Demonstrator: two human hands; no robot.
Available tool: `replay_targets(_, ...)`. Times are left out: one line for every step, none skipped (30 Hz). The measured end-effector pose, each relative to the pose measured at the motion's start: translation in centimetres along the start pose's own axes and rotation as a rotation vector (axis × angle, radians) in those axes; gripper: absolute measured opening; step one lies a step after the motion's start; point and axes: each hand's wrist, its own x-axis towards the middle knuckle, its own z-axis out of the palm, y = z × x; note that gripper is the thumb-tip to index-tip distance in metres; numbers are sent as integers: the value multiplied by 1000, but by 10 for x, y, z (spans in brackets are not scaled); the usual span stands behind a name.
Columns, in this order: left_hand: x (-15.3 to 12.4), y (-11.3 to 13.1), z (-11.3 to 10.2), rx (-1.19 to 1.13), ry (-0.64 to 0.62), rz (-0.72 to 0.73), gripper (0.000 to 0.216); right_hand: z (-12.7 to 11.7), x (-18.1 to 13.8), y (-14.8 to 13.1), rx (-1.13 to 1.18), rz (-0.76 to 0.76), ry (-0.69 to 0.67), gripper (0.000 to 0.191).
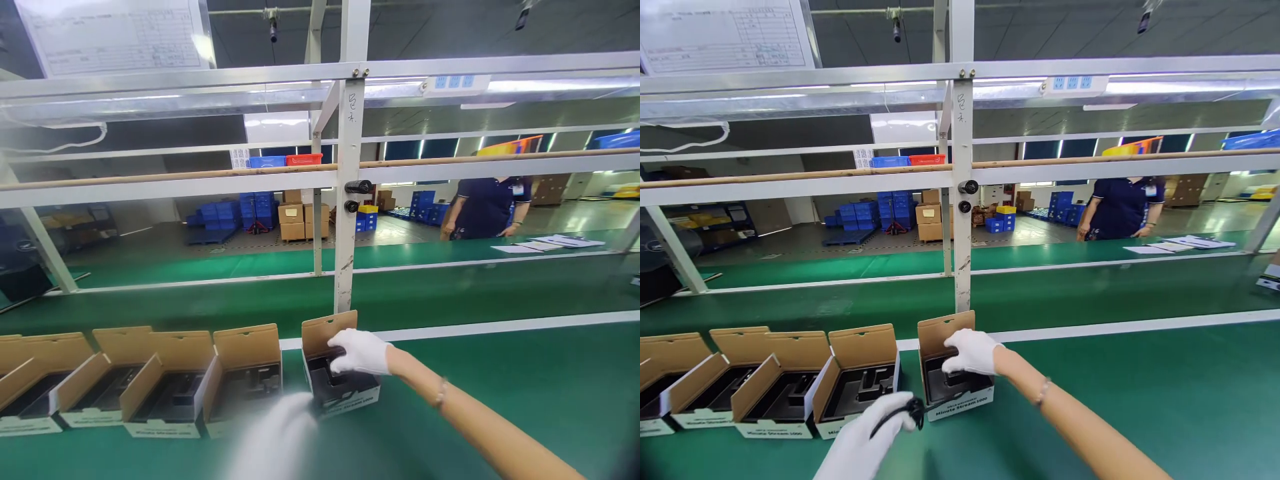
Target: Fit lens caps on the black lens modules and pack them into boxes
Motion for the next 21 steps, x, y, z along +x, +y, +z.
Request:
replay_targets(8,7,-1,15,-18,29,23,-13,-10,-8,161,-85,40,60)
replay_targets(18,13,-2,28,-41,78,24,-25,-20,-16,314,-164,74,63)
replay_targets(28,18,-1,52,-46,148,26,-34,-30,-25,435,-203,112,56)
replay_targets(38,22,0,93,-20,229,29,-41,-39,-32,520,-193,157,43)
replay_targets(50,25,3,144,34,309,32,-45,-45,-37,570,-136,203,28)
replay_targets(63,27,6,183,93,367,35,-46,-50,-40,623,-59,244,19)
replay_targets(75,28,10,200,133,399,38,-45,-52,-41,684,11,278,15)
replay_targets(87,29,15,192,134,405,39,-43,-52,-39,743,55,302,14)
replay_targets(97,29,20,160,80,392,39,-40,-52,-36,791,72,313,13)
replay_targets(105,30,25,117,-21,379,38,-36,-51,-32,823,73,326,13)
replay_targets(112,31,30,70,-151,363,39,-32,-50,-26,832,73,353,16)
replay_targets(116,32,35,20,-287,339,43,-29,-50,-21,819,79,392,24)
replay_targets(118,33,39,-29,-412,310,48,-25,-50,-15,796,83,426,35)
replay_targets(120,33,41,-78,-518,276,50,-22,-50,-10,763,65,447,46)
replay_targets(122,34,43,-110,-599,250,50,-20,-49,-4,710,27,457,53)
replay_targets(124,34,43,-113,-650,239,47,-17,-49,2,629,-23,451,55)
replay_targets(127,32,42,-83,-675,239,42,-15,-47,8,522,-65,423,51)
replay_targets(130,30,41,-22,-678,245,37,-12,-45,14,397,-82,372,43)
replay_targets(134,27,40,55,-674,245,33,-8,-40,19,260,-69,303,35)
replay_targets(139,23,40,138,-663,242,33,-3,-35,24,115,-37,220,28)
replay_targets(143,19,40,224,-649,235,33,3,-28,26,-21,1,132,23)
